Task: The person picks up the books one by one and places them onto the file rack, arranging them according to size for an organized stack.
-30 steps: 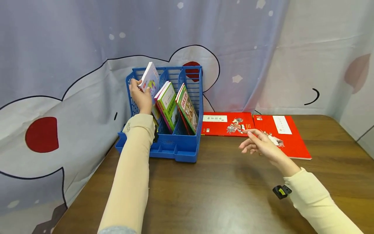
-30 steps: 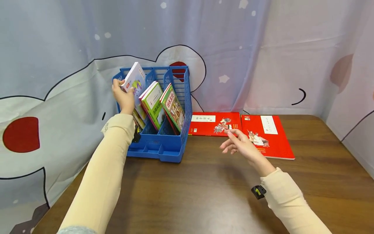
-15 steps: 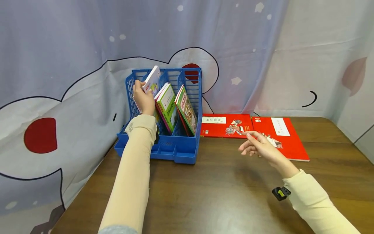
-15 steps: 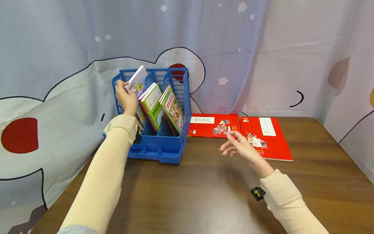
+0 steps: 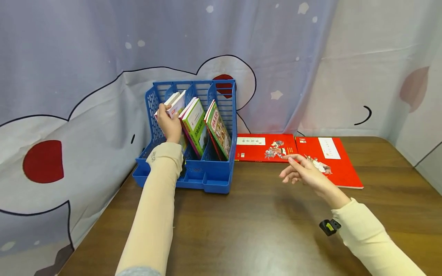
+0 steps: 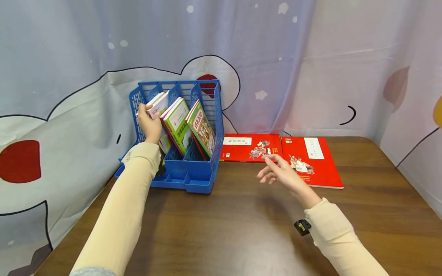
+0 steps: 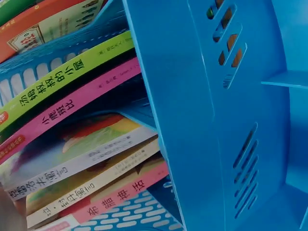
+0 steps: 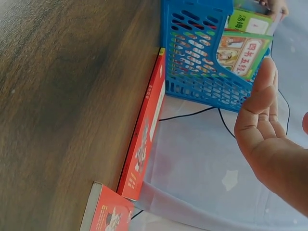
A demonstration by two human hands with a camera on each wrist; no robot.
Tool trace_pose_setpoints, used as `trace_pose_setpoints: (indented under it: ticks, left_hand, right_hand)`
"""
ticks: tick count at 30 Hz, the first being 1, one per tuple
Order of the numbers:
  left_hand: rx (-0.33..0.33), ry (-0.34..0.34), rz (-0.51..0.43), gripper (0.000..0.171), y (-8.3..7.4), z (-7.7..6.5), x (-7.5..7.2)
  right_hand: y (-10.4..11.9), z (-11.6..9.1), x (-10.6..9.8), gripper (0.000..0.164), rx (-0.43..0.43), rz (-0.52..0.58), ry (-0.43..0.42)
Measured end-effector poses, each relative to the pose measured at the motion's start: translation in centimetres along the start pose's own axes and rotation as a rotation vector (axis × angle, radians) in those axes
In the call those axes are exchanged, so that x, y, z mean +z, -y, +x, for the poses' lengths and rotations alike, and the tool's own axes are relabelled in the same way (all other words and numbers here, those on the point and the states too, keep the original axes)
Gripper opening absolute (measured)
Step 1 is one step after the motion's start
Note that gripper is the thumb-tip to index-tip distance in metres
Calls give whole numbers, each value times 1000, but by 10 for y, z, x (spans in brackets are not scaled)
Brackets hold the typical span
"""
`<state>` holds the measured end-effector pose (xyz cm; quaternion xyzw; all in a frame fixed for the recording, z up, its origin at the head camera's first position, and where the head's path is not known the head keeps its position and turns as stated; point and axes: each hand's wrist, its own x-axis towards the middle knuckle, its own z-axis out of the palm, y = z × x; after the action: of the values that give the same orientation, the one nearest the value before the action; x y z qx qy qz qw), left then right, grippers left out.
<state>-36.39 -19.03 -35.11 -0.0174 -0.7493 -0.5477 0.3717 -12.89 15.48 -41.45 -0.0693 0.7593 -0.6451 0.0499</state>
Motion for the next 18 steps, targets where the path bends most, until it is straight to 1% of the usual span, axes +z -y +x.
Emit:
trace_pose_setpoints:
  ticks: [2,6,8,10,15,17,18]
  left_hand:
    - [-15,-15,-12,26,2,0,-1]
    - [-35,-59,-18,24,4,0,-2]
    - [-34,-66,-20,24,4,-1,-3]
    - [-28,-75,-48,23,4,-2,-3]
    - [-33,-161,-118,22,8,-3,-2]
    - [-38,-157,-113,22,9,-3,-2]
    - [-42,-136,-98,23,8,-2,-2]
  right_hand:
    - [1,1,1,47,2,5,-11]
    - [1,2,2,48,8,0,-31]
    - [2,1,2,49,13,-3,-42]
    - [1,1,2,49,19,-6,-53]
    - [1,1,-2,50,16,-21,-54]
    - [2,0,-4,50,10,-33,-53]
    - [3,0,-6,51,10,-37,-57]
